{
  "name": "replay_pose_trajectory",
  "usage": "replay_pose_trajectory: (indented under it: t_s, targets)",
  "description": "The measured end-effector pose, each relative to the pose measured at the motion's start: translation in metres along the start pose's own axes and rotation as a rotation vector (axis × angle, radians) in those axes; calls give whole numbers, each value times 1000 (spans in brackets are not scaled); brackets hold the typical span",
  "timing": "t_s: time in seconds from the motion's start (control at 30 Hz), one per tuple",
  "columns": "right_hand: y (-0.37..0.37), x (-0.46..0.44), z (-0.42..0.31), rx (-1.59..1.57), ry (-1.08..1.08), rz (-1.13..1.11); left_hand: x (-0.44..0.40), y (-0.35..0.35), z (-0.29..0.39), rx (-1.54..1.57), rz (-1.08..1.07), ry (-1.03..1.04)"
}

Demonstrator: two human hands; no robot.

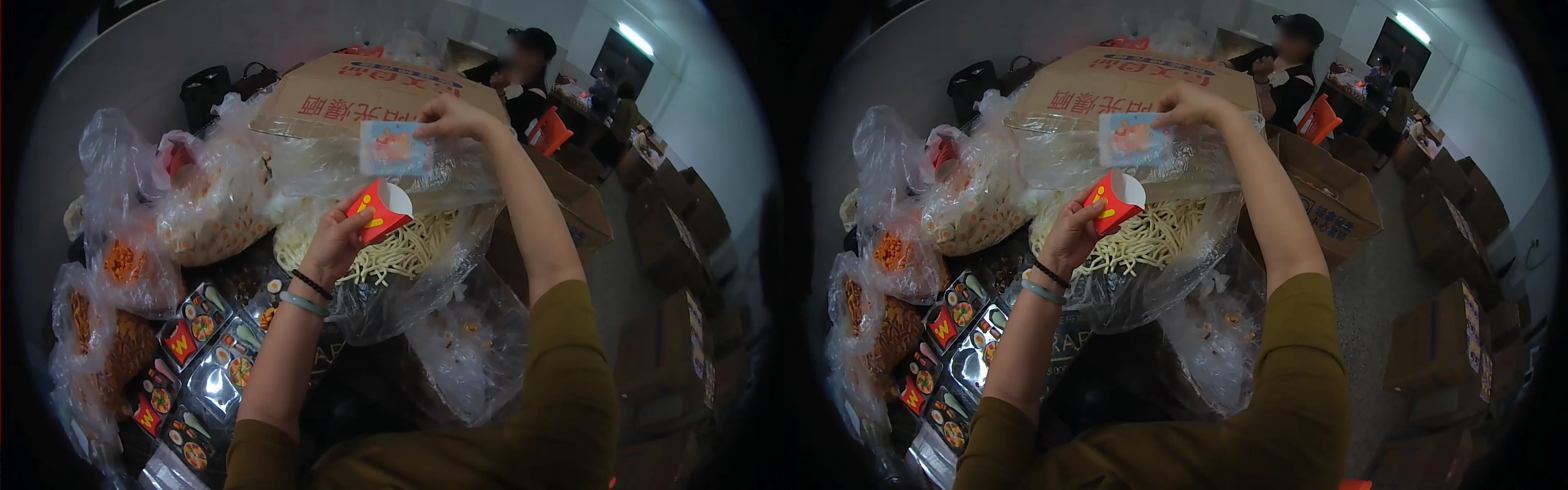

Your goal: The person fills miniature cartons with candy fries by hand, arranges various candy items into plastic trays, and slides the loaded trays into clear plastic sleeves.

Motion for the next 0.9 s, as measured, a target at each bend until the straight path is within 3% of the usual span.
replay_pose_trajectory:
  t_s: [0.13, 0.23, 0.33, 0.73, 0.9]
  targets:
    - [-28, 0, 24, -336, 76, 186, 4, 0, 1, -8, -6, -6]
    - [-43, 1, 38, -360, 178, 441, 5, 7, 8, -7, -8, 25]
    - [-44, 1, 49, -566, 221, 539, 10, 16, 15, -12, -38, 32]
    - [-43, -6, 69, -939, 215, 670, 20, 28, 1, -105, -73, -31]
    - [-42, -8, 81, -946, 185, 692, 29, 24, -13, -100, -86, -70]
Point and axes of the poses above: each hand's wrist, its own x-axis away from the middle knuckle, its own y-axis out of the palm, z = x × y, the point moved 7 cm from there along -x, towards the middle knuckle, and after that the axes turned 2 degrees about x, right-handed, at the moved point
